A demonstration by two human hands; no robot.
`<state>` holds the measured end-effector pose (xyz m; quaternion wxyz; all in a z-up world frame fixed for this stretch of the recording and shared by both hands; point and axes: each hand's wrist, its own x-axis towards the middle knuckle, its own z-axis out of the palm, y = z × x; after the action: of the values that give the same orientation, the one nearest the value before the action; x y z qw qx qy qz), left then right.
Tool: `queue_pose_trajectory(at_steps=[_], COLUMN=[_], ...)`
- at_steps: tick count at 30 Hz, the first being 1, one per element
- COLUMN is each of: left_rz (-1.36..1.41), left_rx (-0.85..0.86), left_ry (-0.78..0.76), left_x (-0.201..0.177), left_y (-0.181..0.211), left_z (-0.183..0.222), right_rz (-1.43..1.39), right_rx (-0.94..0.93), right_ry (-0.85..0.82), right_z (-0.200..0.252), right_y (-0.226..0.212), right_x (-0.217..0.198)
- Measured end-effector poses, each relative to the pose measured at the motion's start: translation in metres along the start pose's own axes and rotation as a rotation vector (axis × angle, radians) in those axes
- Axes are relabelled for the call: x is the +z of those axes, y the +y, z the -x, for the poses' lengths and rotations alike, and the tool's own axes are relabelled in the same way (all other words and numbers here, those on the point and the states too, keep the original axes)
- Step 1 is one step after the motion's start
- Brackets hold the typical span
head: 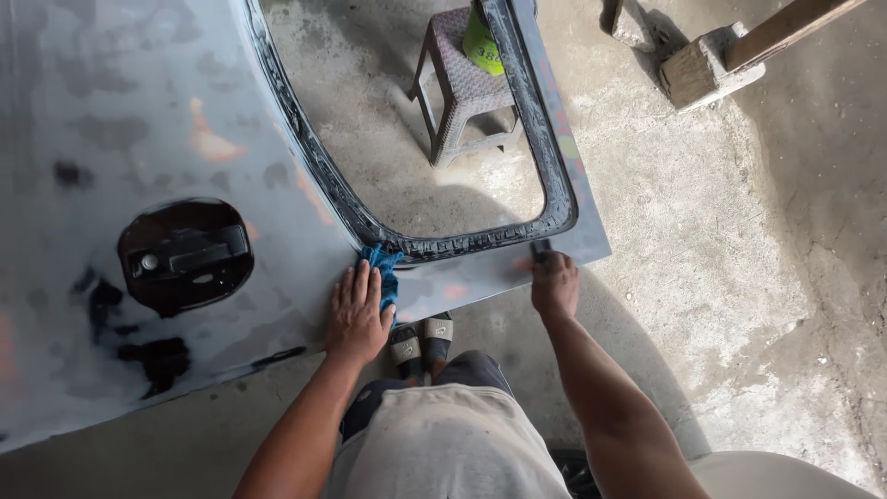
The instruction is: The person scrubs a silver car door with a small black sponge and wipes the surface with a blue cloth. They work around the fuel cap and along the window frame, repeatedly scrubbing and wiping the same areas.
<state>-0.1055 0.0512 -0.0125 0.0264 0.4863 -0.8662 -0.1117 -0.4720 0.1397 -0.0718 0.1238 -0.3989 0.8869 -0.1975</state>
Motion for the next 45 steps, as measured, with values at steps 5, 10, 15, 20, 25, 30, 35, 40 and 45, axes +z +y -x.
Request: queue_pose_trajectory(at_steps=[5,10,15,20,25,30,35,40,45], left_rz=[-0.007,-0.038,-0.084,-0.114,-0.06,-0.04,-0.02,-0.049,-0.097], left_rx=[0.016,0.015,-0.038,-0.061,-0.028,-0.032,-0.037,-0.067,-0.067], left_ry=[0.005,0.031,-0.02,-0.042,0.018,-0.006,0.001,-0.03,-0.13], left_x=[0.0,0.004,0.011,0.02,0.042,0.06,0.071,0.07,0.063], left_y=[-0.002,0.0,0.006,0.033,0.095,0.151,0.184,0.183,0.172], left_z=[-0.001,0.001,0.006,-0.003,-0.015,-0.038,-0.045,-0.047,-0.049], right_rz=[-0.099,0.009,-0.149,-0.047,-0.166,-0.157,-0.092,-0.012,0.172], right_rx=[-0.088,-0.61,-0.41,0.017,-0.301,-0.616,-0.154,0.013,-0.788], right_ry=[-0.062,-0.359,-0.143,-0.052,-0.081,-0.304,-0.234,-0.279,-0.273], right_z=[0.043,0.085,0.036,-0.012,0.02,0.007,-0.062,-0.052,-0.013], right_y=[-0.068,-0.127,-0.048,0.001,0.001,-0.01,0.106,0.094,0.034], right_x=[0.013,0.024,0.017,-0.015,0.026,-0.035,-0.03,-0.022,-0.024])
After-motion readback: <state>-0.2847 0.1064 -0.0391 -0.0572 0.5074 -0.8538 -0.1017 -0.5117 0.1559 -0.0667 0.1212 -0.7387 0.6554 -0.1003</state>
